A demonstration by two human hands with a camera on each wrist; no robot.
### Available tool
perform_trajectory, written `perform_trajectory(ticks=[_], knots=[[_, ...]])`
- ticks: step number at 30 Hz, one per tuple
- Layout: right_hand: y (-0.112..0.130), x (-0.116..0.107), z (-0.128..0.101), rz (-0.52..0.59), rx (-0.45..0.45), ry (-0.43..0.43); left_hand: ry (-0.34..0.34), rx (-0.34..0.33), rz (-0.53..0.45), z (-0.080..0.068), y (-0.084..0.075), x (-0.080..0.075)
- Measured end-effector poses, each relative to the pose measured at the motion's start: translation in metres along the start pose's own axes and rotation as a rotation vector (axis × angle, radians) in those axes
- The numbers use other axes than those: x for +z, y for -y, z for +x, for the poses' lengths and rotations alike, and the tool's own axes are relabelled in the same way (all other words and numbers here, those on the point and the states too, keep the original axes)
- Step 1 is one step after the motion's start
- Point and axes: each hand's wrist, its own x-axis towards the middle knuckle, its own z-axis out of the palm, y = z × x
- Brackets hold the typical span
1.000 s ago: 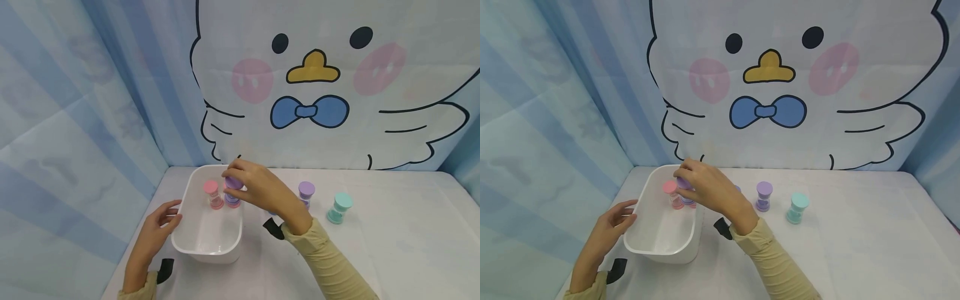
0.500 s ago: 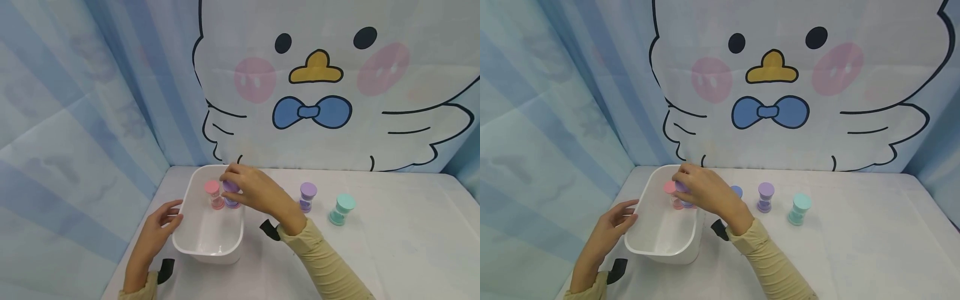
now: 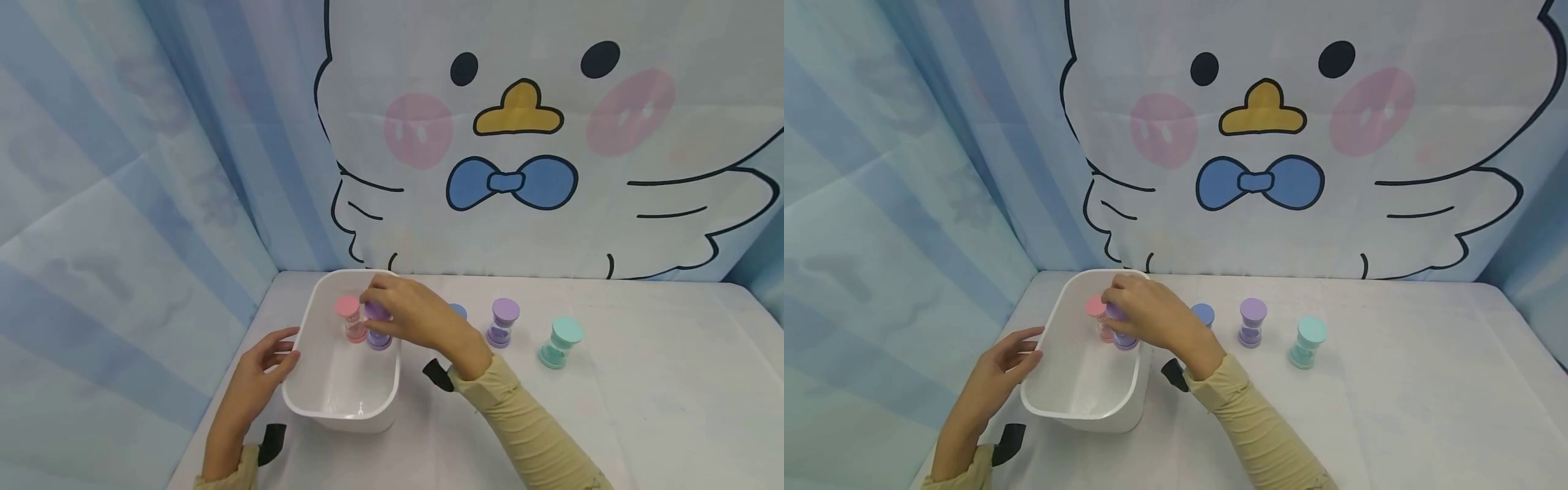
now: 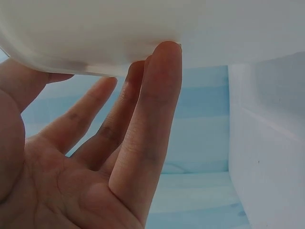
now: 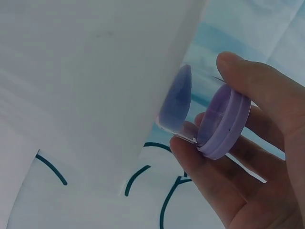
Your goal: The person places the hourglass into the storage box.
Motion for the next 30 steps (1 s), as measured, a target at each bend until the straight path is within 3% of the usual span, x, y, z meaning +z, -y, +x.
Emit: perform_trajectory(ticks=[22, 30], knots=[[-0.011, 0.023, 0.008, 0.043, 0.092, 0.103, -0.009, -0.009, 0.002, -0.001, -0.001, 0.000], [-0.015, 0.032, 0.012, 0.039, 0.083, 0.140, -0.010, -0.014, 0.003, -0.001, -0.001, 0.000]])
